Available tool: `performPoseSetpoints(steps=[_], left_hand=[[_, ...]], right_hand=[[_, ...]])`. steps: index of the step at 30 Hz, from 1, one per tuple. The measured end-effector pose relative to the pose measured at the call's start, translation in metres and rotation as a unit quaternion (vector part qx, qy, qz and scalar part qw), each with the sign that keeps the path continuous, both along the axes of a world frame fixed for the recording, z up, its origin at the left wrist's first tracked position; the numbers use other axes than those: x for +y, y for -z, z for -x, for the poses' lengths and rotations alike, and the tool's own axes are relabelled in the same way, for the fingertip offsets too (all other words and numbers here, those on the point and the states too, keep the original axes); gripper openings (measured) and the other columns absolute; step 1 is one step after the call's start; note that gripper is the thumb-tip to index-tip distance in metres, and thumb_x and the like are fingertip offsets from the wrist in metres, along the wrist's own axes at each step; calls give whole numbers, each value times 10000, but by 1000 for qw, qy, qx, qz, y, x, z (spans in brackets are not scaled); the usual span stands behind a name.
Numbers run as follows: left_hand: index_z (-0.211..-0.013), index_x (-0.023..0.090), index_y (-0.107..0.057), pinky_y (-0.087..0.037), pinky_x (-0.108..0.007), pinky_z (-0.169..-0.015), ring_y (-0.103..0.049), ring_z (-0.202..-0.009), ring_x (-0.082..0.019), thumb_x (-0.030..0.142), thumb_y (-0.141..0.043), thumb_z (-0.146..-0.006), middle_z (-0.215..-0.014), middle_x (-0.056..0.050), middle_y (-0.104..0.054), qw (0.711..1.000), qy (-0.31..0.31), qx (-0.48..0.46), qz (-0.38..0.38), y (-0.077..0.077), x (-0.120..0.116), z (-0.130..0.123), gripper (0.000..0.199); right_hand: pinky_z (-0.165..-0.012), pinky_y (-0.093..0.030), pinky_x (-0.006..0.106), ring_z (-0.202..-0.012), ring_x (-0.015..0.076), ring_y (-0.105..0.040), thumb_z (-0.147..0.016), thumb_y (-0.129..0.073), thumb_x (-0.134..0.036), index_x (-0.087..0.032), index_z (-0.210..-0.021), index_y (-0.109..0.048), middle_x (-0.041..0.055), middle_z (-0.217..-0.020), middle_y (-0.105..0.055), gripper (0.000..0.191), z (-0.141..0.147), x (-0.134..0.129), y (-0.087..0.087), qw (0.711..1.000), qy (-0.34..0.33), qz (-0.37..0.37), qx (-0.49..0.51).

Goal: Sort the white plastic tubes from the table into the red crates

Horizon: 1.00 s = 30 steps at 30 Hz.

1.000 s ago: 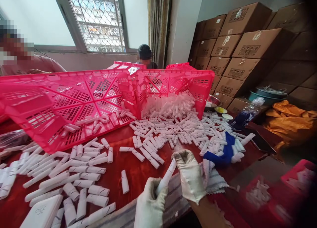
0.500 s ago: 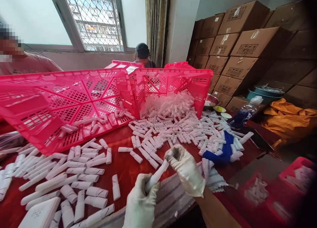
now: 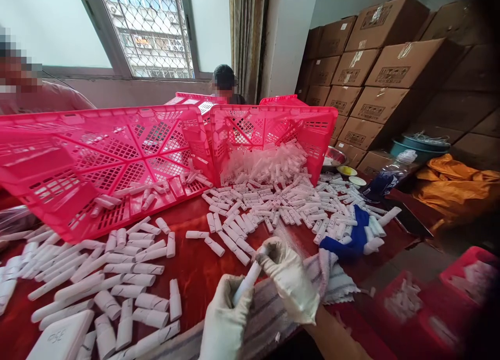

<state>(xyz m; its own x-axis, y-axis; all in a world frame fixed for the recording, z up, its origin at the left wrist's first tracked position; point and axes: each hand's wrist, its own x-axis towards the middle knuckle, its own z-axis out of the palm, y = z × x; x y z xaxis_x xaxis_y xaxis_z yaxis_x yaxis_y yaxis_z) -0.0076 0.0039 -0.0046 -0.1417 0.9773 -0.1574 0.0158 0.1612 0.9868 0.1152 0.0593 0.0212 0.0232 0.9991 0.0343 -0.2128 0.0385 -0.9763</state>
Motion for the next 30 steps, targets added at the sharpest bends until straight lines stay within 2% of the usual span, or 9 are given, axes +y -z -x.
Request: performPoseSetpoints(steps=[3,7,10,13,17,19,26,27,30], left_hand=[[-865,205,-544,-411,-247,-676,-527,-677,-139,565,-594,-752,-749,8,-596,995,-21,93,-21,3,-1,4,381],[-875,206,-545,-415,-250,-724,-565,-739,-149,495,-632,-751,-801,-6,-623,995,-12,96,-24,0,-1,3,326],[-761,204,-461,-315,-187,-475,-348,-457,-54,570,-639,-723,-588,74,-429,985,102,-124,60,-11,-3,5,409],[-771,225,-379,-120,-173,-371,-75,-386,-15,654,-628,-676,-528,122,-267,899,230,-341,152,-22,-5,7,506],[-745,190,-431,-242,-141,-443,-286,-458,-24,612,-667,-684,-565,87,-383,984,100,-134,57,-22,-5,3,487],[-740,175,-455,-279,-134,-488,-340,-506,-29,574,-673,-707,-587,74,-417,993,69,-88,31,-21,-5,2,456],[-780,212,-389,-112,-138,-371,-51,-374,7,523,-707,-703,-507,129,-239,814,288,-465,195,-19,-5,10,450],[-814,205,-424,-130,-140,-374,-69,-373,4,542,-686,-712,-509,123,-250,822,297,-448,190,-17,-5,7,439],[-883,179,-528,-315,-179,-442,-286,-402,-35,663,-530,-750,-560,58,-400,940,261,-192,103,-9,-9,-6,502]], right_hand=[[-729,-449,252,-754,138,-525,-654,-709,-574,-180,-801,-600,-6,-765,-582,435,-4,-3,3,1000,-4,10,2],[-637,-410,248,-649,116,-461,-650,-720,-550,-173,-748,-595,-22,-682,-535,409,-12,-3,2,999,-8,11,-38],[-618,-382,240,-642,107,-443,-689,-717,-493,-164,-727,-589,-22,-675,-516,356,-16,-5,-5,996,-63,-21,-59],[-581,-358,230,-623,99,-428,-702,-718,-474,-155,-702,-567,-27,-653,-479,353,-18,-7,-8,987,-149,-44,-42],[-575,-364,231,-621,100,-431,-684,-728,-507,-151,-721,-576,-20,-659,-489,389,-18,-6,-2,988,-149,-27,-34],[-582,-373,234,-632,104,-436,-682,-730,-512,-150,-722,-577,-14,-676,-493,395,-20,-5,1,988,-146,-36,-30],[-678,-386,250,-725,116,-466,-837,-620,-395,-172,-770,-568,2,-785,-481,239,-31,-15,-4,961,-218,-153,-75],[-691,-391,249,-738,116,-468,-855,-593,-400,-174,-782,-563,5,-804,-478,239,-31,-18,-4,960,-221,-149,-85],[-668,-411,240,-718,117,-475,-845,-574,-460,-185,-843,-538,-5,-795,-470,277,-39,-32,3,970,-203,-81,-110]])
